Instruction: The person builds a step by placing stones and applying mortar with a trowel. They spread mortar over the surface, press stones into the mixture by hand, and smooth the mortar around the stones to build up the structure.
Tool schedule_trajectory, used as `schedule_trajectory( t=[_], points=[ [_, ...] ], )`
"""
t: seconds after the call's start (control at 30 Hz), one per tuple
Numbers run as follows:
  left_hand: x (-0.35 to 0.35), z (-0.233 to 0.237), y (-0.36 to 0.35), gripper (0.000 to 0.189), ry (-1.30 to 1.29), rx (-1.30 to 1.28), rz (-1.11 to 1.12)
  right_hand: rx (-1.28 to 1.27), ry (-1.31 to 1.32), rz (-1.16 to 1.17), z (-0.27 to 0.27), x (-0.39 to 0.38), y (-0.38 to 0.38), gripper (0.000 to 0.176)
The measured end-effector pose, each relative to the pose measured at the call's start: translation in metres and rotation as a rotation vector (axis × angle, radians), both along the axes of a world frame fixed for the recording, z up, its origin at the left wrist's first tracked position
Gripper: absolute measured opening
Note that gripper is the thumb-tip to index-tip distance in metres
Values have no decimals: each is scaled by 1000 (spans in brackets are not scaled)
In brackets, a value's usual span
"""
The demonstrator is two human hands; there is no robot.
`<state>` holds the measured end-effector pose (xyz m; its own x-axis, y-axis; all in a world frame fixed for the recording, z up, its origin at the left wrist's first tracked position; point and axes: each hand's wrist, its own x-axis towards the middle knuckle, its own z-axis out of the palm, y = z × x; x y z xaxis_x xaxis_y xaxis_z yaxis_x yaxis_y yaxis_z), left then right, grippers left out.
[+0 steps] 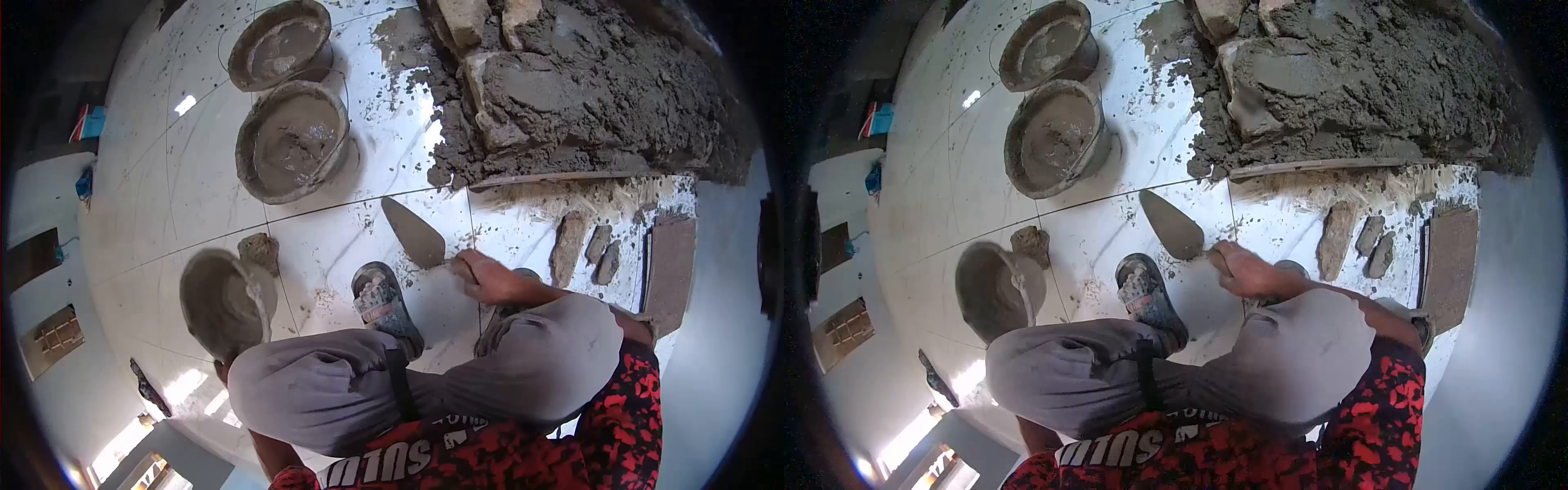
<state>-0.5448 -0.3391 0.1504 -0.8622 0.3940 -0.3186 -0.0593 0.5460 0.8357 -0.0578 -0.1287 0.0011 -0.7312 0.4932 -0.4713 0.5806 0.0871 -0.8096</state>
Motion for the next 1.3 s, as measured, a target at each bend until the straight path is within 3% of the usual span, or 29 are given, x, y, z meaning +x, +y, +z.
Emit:
schedule_trajectory(
  t=[0.13, 0.2, 0.23, 0.3, 0.4, 0.5, 0.63, 0.7, 1.23, 1.3],
  points=[
    [-4, 1, 4, 44, 44, -7, -13, -56, -6, -144, -3, -3, -7, 45],
    [-4, -3, 5, 44, 55, -16, -18, -300, -154, -255, 8, -13, 1, 51],
    [-5, -3, 3, 44, 63, -22, -16, -300, -156, -257, 6, -19, 6, 51],
    [-6, -3, -3, 44, 85, -35, -11, -391, -137, -492, -6, -34, 20, 51],
    [-12, -1, -3, 44, 125, -48, -16, -173, -69, -684, -45, -64, 35, 51],
    [-20, 1, -2, 44, 161, -62, -24, -189, -44, -789, -38, -80, 62, 53],
    [-29, 0, -11, 44, 200, -78, -11, -246, -26, -841, -30, -86, 70, 59],
    [-32, -4, -17, 44, 213, -82, 2, 31, -51, -804, -63, -87, 61, 65],
    [-31, -23, -64, 44, 341, -123, 122, 162, -82, -787, -46, -91, 70, 57],
    [-28, -25, -69, 44, 356, -135, 137, 295, -14, -798, -47, -92, 67, 55]
  ],
)
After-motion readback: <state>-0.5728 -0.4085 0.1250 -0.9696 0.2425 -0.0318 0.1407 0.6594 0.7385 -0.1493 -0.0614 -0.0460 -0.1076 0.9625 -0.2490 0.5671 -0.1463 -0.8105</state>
